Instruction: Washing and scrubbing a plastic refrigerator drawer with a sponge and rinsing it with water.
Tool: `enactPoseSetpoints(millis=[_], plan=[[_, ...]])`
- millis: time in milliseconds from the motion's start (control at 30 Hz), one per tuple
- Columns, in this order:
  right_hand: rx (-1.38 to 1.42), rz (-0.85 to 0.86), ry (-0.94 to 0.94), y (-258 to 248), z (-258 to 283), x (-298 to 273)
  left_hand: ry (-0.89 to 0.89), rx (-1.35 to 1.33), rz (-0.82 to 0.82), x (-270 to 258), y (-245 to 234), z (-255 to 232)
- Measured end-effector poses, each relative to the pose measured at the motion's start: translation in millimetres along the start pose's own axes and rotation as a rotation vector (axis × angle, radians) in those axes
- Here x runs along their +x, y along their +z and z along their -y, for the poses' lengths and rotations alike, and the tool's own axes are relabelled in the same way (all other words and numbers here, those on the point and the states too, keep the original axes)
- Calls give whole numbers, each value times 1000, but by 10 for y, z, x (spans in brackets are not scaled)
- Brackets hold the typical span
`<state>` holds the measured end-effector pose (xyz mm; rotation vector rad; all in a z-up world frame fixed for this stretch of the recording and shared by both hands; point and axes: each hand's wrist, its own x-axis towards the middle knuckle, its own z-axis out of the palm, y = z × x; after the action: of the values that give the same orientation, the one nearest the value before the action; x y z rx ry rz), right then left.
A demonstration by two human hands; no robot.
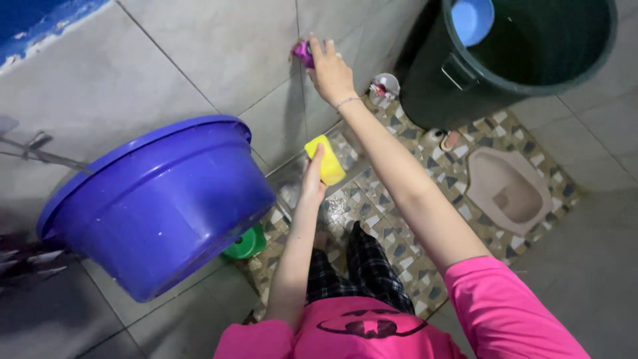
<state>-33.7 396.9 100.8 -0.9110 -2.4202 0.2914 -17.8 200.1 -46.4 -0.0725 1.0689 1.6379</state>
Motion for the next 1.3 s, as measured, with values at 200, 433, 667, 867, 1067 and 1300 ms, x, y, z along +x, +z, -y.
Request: enactPoseSetpoints(millis=[200,433,667,867,1067,1300], plan=[[21,300,-262,40,-395,400,212,43,-77,1194,-122,500],[208,452,-650,-100,-684,647,288,-93,-349,2016,204,559],[976,561,67,1814,-1894,-602,325,-206,-579,2059,-19,912],[902,826,85,2513,-1617,-716,445,-165,-736,1978,-391,1198],[1365,1025,319,2120,-1437,-355,414,-129,-883,1653,-490,1168],[437,610,-185,1136,-1499,45,391,-180,-880,1308,-627,1245]])
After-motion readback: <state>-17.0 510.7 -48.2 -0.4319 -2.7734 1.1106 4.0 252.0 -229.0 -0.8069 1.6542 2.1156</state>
